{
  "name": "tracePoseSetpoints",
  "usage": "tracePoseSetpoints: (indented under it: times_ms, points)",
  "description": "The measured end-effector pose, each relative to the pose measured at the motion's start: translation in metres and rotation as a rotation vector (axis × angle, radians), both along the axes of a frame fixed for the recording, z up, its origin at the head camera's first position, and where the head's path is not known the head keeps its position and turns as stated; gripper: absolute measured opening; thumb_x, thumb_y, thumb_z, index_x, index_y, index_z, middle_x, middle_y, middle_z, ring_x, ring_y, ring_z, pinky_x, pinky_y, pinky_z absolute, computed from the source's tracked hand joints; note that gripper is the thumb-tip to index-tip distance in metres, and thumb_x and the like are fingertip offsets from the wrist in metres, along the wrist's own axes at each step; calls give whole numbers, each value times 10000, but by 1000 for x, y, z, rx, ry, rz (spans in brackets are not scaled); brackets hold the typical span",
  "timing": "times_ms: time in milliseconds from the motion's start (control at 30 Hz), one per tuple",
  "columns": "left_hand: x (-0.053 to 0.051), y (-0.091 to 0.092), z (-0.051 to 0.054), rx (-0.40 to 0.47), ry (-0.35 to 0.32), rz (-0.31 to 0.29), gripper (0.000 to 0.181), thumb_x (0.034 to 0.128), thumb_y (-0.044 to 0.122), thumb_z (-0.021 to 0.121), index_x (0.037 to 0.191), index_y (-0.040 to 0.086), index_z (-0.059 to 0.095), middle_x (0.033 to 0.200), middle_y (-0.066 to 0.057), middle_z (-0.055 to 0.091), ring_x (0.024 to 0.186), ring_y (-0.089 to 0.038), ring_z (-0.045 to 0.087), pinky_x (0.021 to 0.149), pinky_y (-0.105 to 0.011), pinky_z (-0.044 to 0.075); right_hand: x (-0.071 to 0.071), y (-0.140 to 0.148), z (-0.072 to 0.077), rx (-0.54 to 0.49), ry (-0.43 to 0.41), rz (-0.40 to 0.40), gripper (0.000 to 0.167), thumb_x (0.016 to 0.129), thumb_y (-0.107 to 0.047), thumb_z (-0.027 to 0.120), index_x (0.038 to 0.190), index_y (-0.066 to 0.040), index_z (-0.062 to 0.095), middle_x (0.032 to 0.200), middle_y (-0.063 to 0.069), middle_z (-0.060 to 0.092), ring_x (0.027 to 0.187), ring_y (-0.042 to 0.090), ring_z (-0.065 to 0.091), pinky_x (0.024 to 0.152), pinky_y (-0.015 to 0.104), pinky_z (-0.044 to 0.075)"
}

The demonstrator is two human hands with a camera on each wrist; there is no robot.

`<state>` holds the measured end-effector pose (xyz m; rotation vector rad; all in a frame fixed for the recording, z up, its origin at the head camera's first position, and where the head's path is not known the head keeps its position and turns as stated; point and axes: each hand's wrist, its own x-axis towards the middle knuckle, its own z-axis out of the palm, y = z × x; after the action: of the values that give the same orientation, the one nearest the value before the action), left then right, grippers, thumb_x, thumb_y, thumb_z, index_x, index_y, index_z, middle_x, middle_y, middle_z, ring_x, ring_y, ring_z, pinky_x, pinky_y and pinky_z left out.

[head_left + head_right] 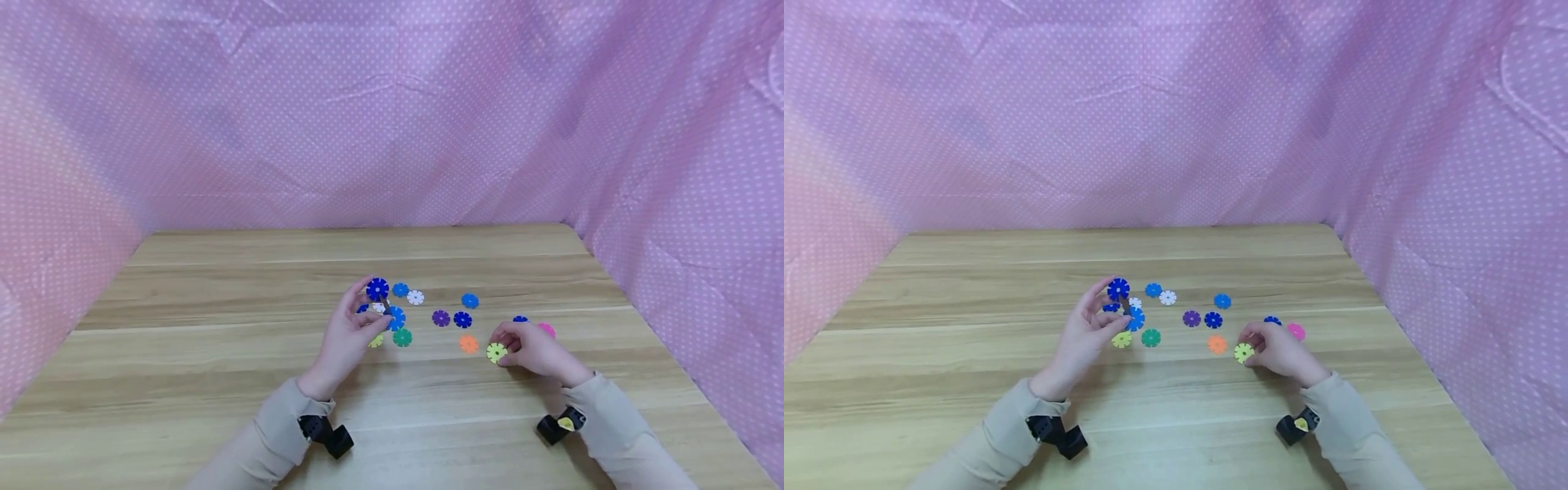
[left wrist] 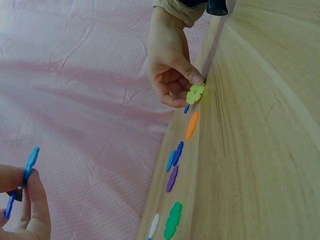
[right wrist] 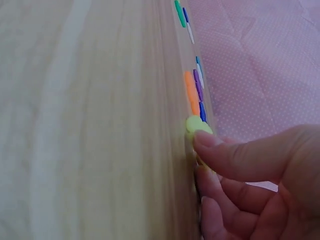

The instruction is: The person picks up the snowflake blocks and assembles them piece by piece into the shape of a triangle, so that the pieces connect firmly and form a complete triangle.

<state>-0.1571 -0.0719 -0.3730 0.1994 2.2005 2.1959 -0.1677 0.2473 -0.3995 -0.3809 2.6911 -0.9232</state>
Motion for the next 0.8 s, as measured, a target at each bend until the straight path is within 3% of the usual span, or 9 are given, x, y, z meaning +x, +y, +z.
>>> tracePoseSetpoints:
  times_ms: [133, 300, 400, 500, 600, 700, 800]
  points:
    - [0, 1, -1, -4, -11, 4, 702, 848, -61, 638, 1445, 154, 339, 1285, -145, 482, 808, -79, 627, 681, -173, 541, 0, -1, 2, -32, 12, -1, 216, 772, -14, 727, 975, -72, 681, 897, 21, 639, 834, 142, 564, 721, 254, 497]
    - [0, 1, -1, -15, -6, 3, 709, 854, -40, 643, 1451, 175, 327, 1303, -134, 480, 853, -119, 635, 729, -182, 550, 1, -10, 10, -167, -30, -71, 253, 820, -78, 704, 1057, -3, 657, 926, 75, 651, 823, 152, 585, 684, 225, 528]
    - [0, 1, 0, -5, -7, 1, 706, 857, -42, 640, 1450, 174, 325, 1275, -136, 478, 867, -124, 635, 757, -187, 551, 3, -21, 17, -262, -76, -133, 296, 858, -112, 676, 1116, 23, 624, 959, 97, 659, 829, 154, 607, 689, 256, 558]
    - [0, 2, 0, 8, -11, -3, 701, 857, -44, 639, 1446, 172, 328, 1245, -132, 477, 853, -113, 634, 759, -192, 553, 6, -36, 25, -354, -72, -156, 298, 875, -91, 658, 1125, 59, 599, 954, 118, 665, 825, 138, 638, 720, 308, 578]
    - [1, 3, 1, 22, -10, -8, 692, 856, -52, 636, 1436, 165, 328, 1217, -133, 490, 831, -98, 631, 751, -197, 555, 8, -52, 31, -435, -58, -145, 272, 873, -53, 650, 1102, 81, 591, 924, 147, 675, 809, 144, 667, 745, 337, 583]
    - [2, 4, 2, 41, -13, -8, 673, 855, -61, 631, 1412, 147, 315, 1188, -129, 510, 812, -92, 629, 750, -210, 558, 12, -66, 35, -492, -45, -102, 222, 880, -43, 640, 1065, 74, 601, 928, 205, 680, 828, 239, 686, 754, 353, 584]
    - [2, 6, 3, 62, -17, 0, 663, 848, -72, 633, 1376, 131, 286, 1165, -122, 529, 800, -93, 629, 749, -224, 561, 16, -79, 36, -502, -13, -79, 179, 885, -51, 638, 1034, 48, 629, 927, 202, 691, 846, 290, 691, 746, 374, 585]
